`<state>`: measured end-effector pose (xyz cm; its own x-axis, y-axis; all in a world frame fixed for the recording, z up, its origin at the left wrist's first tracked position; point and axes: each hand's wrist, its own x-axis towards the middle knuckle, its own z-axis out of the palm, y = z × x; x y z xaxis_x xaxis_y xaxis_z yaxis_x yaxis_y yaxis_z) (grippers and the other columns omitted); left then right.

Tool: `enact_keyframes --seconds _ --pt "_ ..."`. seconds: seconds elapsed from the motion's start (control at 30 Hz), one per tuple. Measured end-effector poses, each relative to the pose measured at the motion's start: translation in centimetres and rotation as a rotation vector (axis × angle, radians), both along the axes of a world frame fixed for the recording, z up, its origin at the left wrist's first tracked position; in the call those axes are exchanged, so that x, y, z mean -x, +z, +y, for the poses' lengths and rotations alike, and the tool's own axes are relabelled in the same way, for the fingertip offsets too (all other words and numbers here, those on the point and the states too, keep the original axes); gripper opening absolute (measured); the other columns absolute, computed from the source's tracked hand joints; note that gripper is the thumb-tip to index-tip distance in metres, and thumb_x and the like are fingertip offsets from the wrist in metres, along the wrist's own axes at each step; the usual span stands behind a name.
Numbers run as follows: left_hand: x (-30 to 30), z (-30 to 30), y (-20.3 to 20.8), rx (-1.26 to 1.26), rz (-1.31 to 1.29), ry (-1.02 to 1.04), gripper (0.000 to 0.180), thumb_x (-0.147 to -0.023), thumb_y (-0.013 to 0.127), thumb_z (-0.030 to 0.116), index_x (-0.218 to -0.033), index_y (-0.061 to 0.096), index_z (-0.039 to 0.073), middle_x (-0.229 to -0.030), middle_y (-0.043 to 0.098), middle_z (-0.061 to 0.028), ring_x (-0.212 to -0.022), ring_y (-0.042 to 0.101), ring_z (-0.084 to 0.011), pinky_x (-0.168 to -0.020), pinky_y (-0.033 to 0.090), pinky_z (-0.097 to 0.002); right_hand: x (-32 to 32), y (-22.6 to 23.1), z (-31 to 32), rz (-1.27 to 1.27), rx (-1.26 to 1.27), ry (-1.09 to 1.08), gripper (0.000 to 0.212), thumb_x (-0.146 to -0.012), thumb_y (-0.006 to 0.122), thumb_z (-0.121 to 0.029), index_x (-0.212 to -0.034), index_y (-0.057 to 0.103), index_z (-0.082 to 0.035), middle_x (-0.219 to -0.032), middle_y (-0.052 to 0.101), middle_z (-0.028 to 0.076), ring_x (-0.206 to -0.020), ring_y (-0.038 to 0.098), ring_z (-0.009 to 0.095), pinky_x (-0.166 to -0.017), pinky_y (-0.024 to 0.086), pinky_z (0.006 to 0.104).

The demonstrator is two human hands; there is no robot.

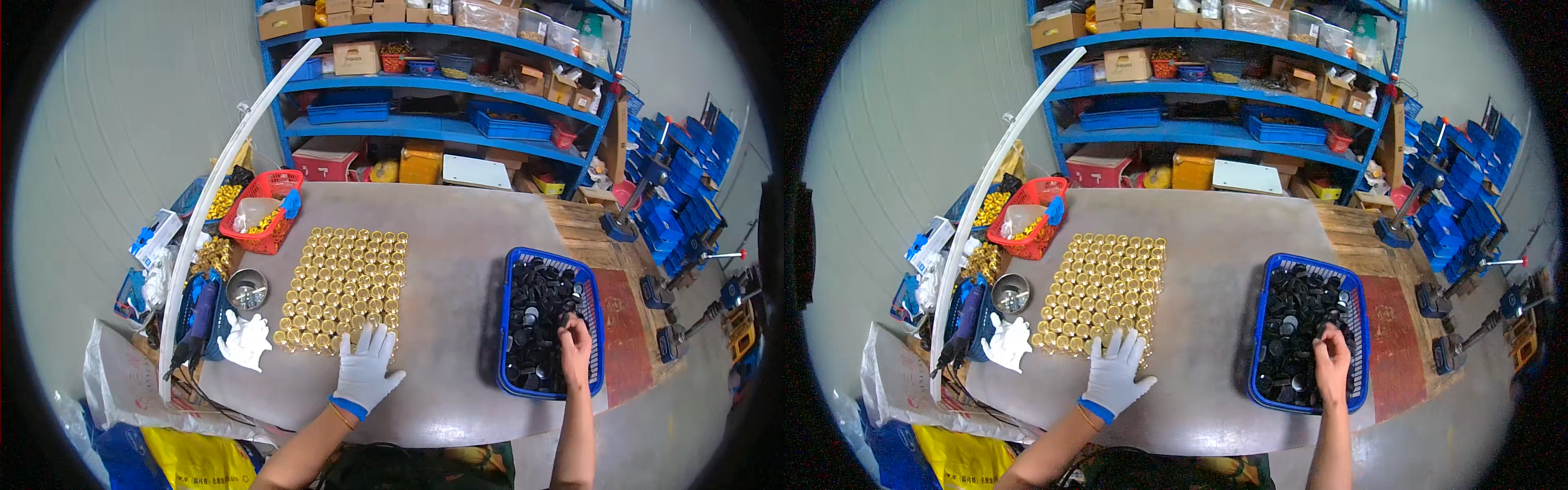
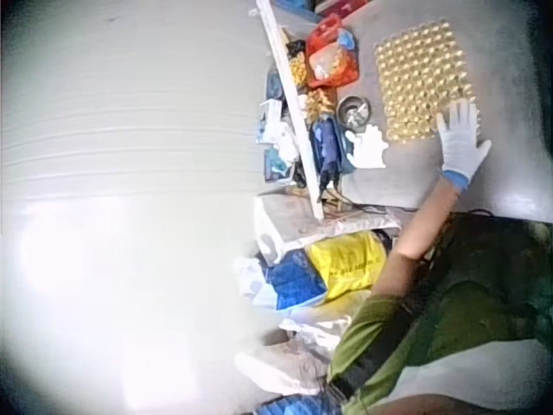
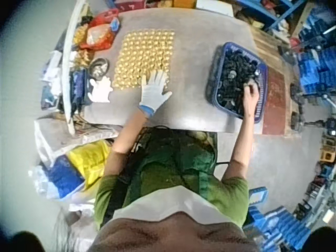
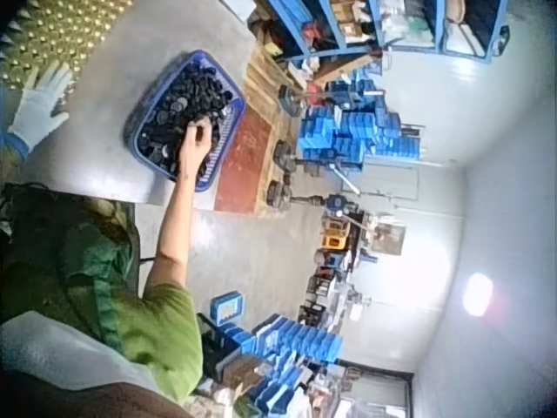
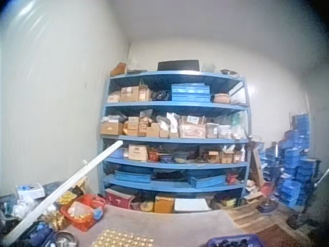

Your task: The person carries a bin of gold cylinders to a storage area and brings a basket of black caps back to the workbench. The person then fits the black caps onto the ends of the gold cylinders by hand and aligns the assembled cylinders in a row on the table.

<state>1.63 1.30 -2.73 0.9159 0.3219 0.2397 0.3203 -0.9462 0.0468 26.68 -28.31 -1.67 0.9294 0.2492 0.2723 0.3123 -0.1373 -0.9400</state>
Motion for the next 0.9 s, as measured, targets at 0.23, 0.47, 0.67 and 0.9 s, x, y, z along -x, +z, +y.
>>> enact_keyframes --seconds 0.23,0.47,0.67,0.9 --pt "1.3 -0.2 -0.8 -0.139 0.021 -0.210 0.046 -0.079 0.068 0.033 -0.119 0.058 0.012 -0.122 0.058 -0.0027 -0.119 0.049 -0.0236 -0.100 0.035 -0.0475 9.8 1.4 1.2 0.295 -0.100 0.330 0.043 -0.083 0.065 -0.003 -0.124 0.053 -0.006 -0.091 0.061 -0.001 -0.086 0.060 0.010 -0.074 0.046 0.0221" --pt "0.4 -8.0 3.9 1.232 -0.443 -0.027 0.025 -0.093 0.059 0.025 -0.106 0.054 0.004 -0.082 0.064 -0.0075 -0.067 0.063 -0.0131 -0.053 0.046 -0.0259 16.6 1.6 2.0 0.406 0.188 0.563 0.042 -0.082 0.070 -0.015 -0.120 0.053 -0.006 -0.078 0.065 0.004 -0.070 0.061 0.012 -0.066 0.050 0.0269" --pt "1.6 -11.1 5.2 1.854 -0.146 -0.020 0.022 -0.095 0.054 0.022 -0.109 0.045 0.008 -0.080 0.063 -0.0069 -0.058 0.062 -0.0105 -0.041 0.038 -0.0200 16.6 1.9 0.5 0.249 0.195 0.600 0.050 -0.076 0.074 0.002 -0.123 0.055 0.003 -0.094 0.066 0.003 -0.083 0.062 0.008 -0.080 0.051 0.0246" --pt "1.5 -9.3 5.3 1.877 0.163 -0.040 0.045 -0.089 0.066 0.020 -0.130 0.052 0.006 -0.091 0.067 -0.0015 -0.066 0.060 -0.0070 -0.053 0.044 -0.0193 14.7 1.1 1.1 0.365 -0.084 0.754 0.049 -0.070 0.080 0.005 -0.115 0.061 0.003 -0.105 0.064 0.004 -0.097 0.060 0.011 -0.089 0.049 0.0265"
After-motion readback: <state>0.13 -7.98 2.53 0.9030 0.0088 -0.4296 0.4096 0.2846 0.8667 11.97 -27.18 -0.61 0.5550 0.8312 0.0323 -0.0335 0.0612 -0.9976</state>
